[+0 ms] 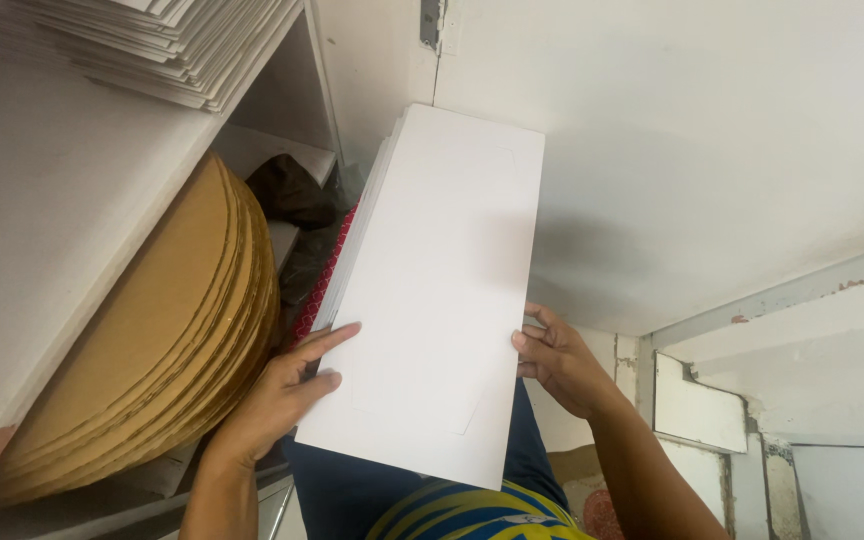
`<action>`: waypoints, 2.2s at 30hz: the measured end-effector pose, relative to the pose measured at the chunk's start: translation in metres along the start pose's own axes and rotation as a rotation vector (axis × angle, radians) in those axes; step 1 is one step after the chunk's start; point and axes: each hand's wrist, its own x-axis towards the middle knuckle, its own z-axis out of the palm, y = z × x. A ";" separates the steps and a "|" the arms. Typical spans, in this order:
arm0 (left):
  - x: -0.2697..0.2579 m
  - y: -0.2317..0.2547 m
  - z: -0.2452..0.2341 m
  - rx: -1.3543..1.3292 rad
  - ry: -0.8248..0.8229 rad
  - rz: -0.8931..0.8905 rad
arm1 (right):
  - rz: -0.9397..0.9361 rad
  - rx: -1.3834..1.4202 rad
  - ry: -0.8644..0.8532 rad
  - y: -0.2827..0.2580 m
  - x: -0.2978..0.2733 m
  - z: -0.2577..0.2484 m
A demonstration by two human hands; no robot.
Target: The person takes white rectangular sheets one by one from a stack on a shelf and places them onto another stack on their lap.
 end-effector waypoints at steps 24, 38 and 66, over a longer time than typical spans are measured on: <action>-0.038 0.095 0.005 0.452 0.162 0.205 | -0.213 -0.513 0.185 -0.056 0.009 0.005; 0.049 0.174 -0.095 -0.761 0.769 0.634 | -0.294 -0.433 -0.166 -0.136 0.019 0.084; 0.088 0.203 -0.139 -0.570 0.986 0.507 | -0.270 -0.429 -0.235 -0.153 0.025 0.087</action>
